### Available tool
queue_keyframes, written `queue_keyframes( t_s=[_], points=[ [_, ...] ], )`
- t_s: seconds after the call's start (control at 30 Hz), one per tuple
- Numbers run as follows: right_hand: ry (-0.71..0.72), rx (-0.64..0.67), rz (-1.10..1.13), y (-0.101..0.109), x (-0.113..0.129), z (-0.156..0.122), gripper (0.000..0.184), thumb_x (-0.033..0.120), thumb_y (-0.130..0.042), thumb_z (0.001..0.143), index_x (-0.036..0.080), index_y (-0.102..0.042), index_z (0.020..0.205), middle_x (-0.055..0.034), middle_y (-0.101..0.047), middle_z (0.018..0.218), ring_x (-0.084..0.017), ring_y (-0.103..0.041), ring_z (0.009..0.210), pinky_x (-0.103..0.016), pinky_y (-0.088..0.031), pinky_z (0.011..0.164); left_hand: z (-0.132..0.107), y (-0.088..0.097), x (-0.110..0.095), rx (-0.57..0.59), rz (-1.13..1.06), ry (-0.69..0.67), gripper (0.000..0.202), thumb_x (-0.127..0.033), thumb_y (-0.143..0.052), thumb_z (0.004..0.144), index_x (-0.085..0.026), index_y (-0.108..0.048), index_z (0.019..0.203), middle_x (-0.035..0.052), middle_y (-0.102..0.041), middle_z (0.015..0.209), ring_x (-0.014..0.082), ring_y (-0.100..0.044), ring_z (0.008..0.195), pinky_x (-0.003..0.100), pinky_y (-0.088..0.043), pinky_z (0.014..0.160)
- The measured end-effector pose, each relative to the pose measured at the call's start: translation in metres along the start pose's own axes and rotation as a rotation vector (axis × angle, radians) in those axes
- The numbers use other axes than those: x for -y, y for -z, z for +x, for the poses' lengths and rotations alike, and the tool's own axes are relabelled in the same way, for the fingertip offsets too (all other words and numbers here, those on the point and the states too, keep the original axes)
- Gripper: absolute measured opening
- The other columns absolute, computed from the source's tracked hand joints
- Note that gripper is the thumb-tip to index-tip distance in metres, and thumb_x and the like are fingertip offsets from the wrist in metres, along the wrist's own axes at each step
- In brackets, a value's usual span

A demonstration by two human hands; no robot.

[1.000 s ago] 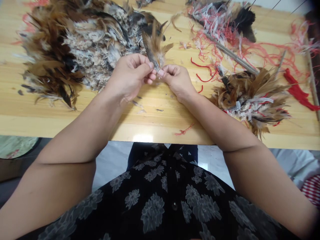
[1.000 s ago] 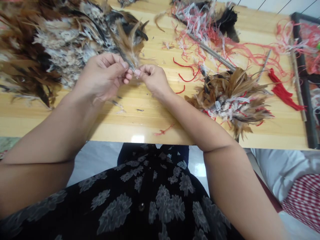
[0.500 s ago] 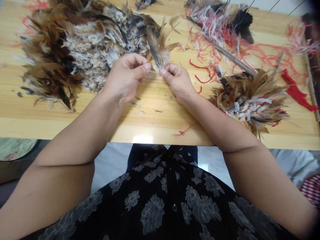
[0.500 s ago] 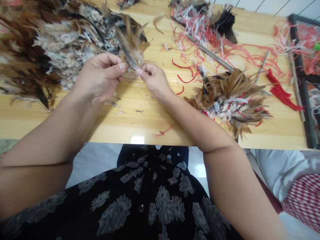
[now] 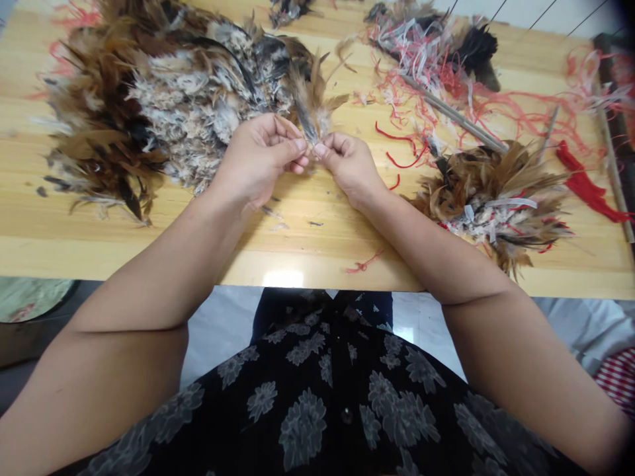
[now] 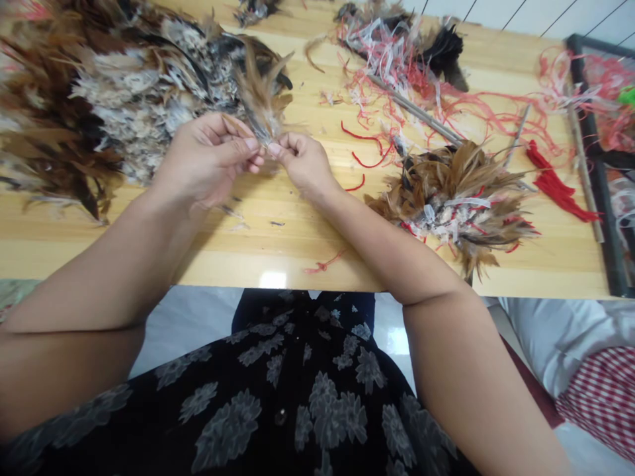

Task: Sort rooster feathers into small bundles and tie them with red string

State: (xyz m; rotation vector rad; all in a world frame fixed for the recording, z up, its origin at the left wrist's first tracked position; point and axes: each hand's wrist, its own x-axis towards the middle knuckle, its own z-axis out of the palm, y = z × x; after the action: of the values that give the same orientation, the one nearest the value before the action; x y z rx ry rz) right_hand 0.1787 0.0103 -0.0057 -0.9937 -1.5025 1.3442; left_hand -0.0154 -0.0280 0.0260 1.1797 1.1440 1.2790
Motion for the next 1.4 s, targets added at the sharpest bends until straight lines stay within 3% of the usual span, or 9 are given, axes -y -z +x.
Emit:
queue_keyframes(
  t_s=[0.23, 0.37, 0.57, 0.8, 0.9, 1.03, 1.17, 1.4],
  points=[
    [-0.014, 0.008, -0.037, 0.002, -0.006, 0.002, 0.06, 0.053, -0.105, 0.109, 0.024, -0.058, 0.083, 0.0045, -0.051, 0.081, -0.014, -0.053, 0.086, -0.028, -0.053, 0.084, 0.004, 0.004, 0.0, -0.049, 0.116, 0.002, 0.051, -0.021, -0.121, 0.103, -0.023, -0.071, 0.092, -0.0013, -0.086, 0.088, 0.0214, -0.091, 0.094, 0.033, -0.065, 0.084],
    [-0.002, -0.003, -0.036, 0.002, -0.007, 0.004, 0.065, 0.061, -0.104, 0.109, 0.025, -0.056, 0.082, 0.0043, -0.052, 0.081, -0.014, -0.056, 0.088, -0.027, -0.055, 0.085, 0.004, 0.004, 0.001, -0.061, 0.112, -0.006, 0.053, -0.023, -0.123, 0.1, -0.023, -0.071, 0.09, 0.0, -0.087, 0.091, 0.0242, -0.092, 0.103, 0.034, -0.067, 0.088],
    [0.021, 0.034, -0.037, 0.002, -0.01, 0.005, 0.067, 0.069, -0.1, 0.111, 0.024, -0.058, 0.083, 0.0046, -0.051, 0.081, -0.014, -0.056, 0.087, -0.027, -0.053, 0.083, 0.01, 0.01, 0.011, -0.023, 0.125, -0.039, 0.049, -0.015, -0.12, 0.102, -0.023, -0.073, 0.092, -0.0001, -0.086, 0.092, 0.022, -0.086, 0.09, 0.036, -0.068, 0.087],
    [0.038, 0.071, -0.083, 0.004, -0.02, 0.01, 0.065, 0.069, -0.101, 0.111, 0.024, -0.061, 0.086, 0.004, -0.05, 0.084, -0.014, -0.05, 0.087, -0.03, -0.051, 0.083, 0.018, 0.018, 0.03, 0.072, 0.114, -0.131, 0.043, -0.029, -0.121, 0.105, -0.025, -0.079, 0.099, 0.0022, -0.085, 0.098, 0.0239, -0.085, 0.095, 0.04, -0.071, 0.095],
    [0.04, 0.091, -0.116, 0.004, -0.02, 0.01, 0.066, 0.071, -0.099, 0.111, 0.024, -0.06, 0.085, 0.0049, -0.048, 0.081, -0.015, -0.049, 0.085, -0.03, -0.049, 0.083, 0.022, 0.017, 0.036, 0.091, 0.102, -0.158, 0.047, -0.038, -0.124, 0.101, -0.025, -0.079, 0.098, 0.0033, -0.085, 0.098, 0.0235, -0.082, 0.09, 0.039, -0.068, 0.086],
    [0.034, 0.073, -0.144, 0.004, -0.01, 0.005, 0.063, 0.06, -0.102, 0.11, 0.025, -0.058, 0.082, 0.0048, -0.051, 0.081, -0.016, -0.052, 0.088, -0.031, -0.05, 0.087, 0.021, 0.013, 0.033, 0.087, 0.08, -0.117, 0.054, -0.036, -0.131, 0.088, -0.025, -0.079, 0.096, 0.0007, -0.085, 0.091, 0.0199, -0.076, 0.081, 0.034, -0.061, 0.077],
    [0.029, 0.086, -0.106, 0.004, 0.004, -0.002, 0.059, 0.047, -0.104, 0.109, 0.025, -0.058, 0.079, 0.0028, -0.057, 0.084, -0.018, -0.058, 0.095, -0.031, -0.054, 0.094, 0.015, 0.008, 0.022, 0.043, 0.081, -0.019, 0.052, -0.036, -0.128, 0.093, -0.025, -0.077, 0.091, -0.0018, -0.08, 0.086, 0.0192, -0.077, 0.083, 0.034, -0.06, 0.079],
    [0.017, 0.118, -0.105, 0.002, 0.005, -0.002, 0.055, 0.039, -0.105, 0.106, 0.025, -0.06, 0.077, 0.0025, -0.063, 0.087, -0.019, -0.064, 0.099, -0.031, -0.058, 0.1, 0.013, 0.008, 0.016, 0.097, -0.05, -0.032, 0.06, -0.037, -0.139, 0.075, -0.022, -0.081, 0.077, -0.0013, -0.075, 0.074, 0.016, -0.063, 0.071, 0.033, -0.052, 0.074]
  ],
)
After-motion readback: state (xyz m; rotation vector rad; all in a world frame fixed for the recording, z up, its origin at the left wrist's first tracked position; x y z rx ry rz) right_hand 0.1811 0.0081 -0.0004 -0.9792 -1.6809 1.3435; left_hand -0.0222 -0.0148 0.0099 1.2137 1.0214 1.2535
